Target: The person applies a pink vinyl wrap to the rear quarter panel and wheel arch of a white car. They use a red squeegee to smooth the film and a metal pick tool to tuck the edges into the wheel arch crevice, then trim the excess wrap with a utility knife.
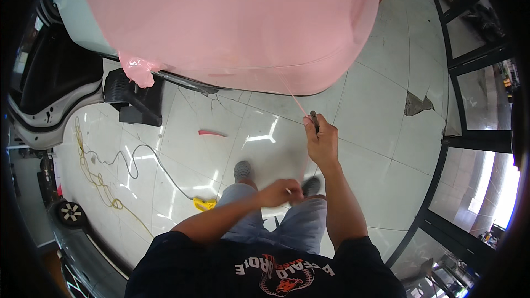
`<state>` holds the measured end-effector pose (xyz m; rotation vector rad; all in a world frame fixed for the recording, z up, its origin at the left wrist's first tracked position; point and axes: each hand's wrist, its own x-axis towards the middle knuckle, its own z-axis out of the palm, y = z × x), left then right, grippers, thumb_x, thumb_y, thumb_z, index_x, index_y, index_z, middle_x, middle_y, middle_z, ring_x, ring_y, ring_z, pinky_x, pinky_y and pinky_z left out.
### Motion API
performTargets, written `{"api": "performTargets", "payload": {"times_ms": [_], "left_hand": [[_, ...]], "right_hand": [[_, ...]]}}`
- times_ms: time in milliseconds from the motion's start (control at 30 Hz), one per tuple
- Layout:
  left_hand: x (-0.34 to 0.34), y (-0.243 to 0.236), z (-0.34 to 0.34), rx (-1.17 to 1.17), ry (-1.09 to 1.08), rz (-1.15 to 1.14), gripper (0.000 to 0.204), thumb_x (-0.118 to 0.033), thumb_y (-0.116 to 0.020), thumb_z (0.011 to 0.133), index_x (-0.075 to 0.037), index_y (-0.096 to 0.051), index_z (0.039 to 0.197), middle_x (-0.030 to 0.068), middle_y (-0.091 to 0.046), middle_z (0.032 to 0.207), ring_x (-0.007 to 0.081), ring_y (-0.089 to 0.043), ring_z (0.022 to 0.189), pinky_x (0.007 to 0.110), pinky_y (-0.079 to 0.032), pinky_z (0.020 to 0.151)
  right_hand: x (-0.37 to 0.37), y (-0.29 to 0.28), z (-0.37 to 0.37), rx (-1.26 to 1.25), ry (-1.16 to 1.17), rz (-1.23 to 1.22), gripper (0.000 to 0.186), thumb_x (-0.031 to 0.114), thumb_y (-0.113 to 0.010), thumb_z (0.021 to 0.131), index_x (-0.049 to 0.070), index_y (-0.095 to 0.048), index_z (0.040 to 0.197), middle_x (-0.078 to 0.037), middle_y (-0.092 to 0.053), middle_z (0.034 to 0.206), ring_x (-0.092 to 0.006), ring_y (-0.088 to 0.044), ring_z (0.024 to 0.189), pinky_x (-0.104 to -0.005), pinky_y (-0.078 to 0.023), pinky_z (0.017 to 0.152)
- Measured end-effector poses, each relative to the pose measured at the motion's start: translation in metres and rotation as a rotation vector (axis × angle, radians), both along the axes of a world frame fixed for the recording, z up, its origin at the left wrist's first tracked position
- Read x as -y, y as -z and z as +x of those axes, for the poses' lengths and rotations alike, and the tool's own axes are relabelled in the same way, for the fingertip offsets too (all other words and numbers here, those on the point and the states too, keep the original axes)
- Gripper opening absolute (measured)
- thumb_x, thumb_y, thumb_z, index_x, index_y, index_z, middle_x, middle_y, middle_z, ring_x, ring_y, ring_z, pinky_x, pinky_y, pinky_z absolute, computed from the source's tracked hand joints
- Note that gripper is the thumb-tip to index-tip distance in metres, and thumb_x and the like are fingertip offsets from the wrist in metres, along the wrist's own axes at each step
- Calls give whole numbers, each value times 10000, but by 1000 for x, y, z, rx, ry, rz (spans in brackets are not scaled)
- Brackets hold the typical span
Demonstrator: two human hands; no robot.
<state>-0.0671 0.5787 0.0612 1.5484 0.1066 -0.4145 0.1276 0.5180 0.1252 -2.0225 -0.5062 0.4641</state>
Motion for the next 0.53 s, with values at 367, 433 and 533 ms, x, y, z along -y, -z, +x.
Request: {"api": "performTargets", "payload": {"times_ms": [367,433,533], "left_hand": [[-51,-70,166,-144,-1101,57,335,-338,-642,973,-11,-616,1038,103,-642,930,204,-644,848,362,-561,747],[-28,-84,207,-111,-1110,15,371,-351,-659,962,-9,-608,1096,106,-646,959,213,-650,865,364,-562,754],[-6,-99,264,-126,-1106,-121,512,-383,-685,945,13,-572,1249,122,-648,1038,235,-654,925,369,-565,801]], "right_hand": [[169,8,97,-37,-4,11,277,233,-608,990,-3,-574,849,-132,-517,595,-239,-451,500,-379,-400,519],[196,-1,115,-65,11,-14,280,236,-615,987,-3,-576,846,-129,-522,595,-227,-455,504,-378,-407,524],[233,-12,156,-72,23,-67,284,262,-640,978,11,-599,853,-116,-530,588,-202,-457,513,-368,-417,531]]}}
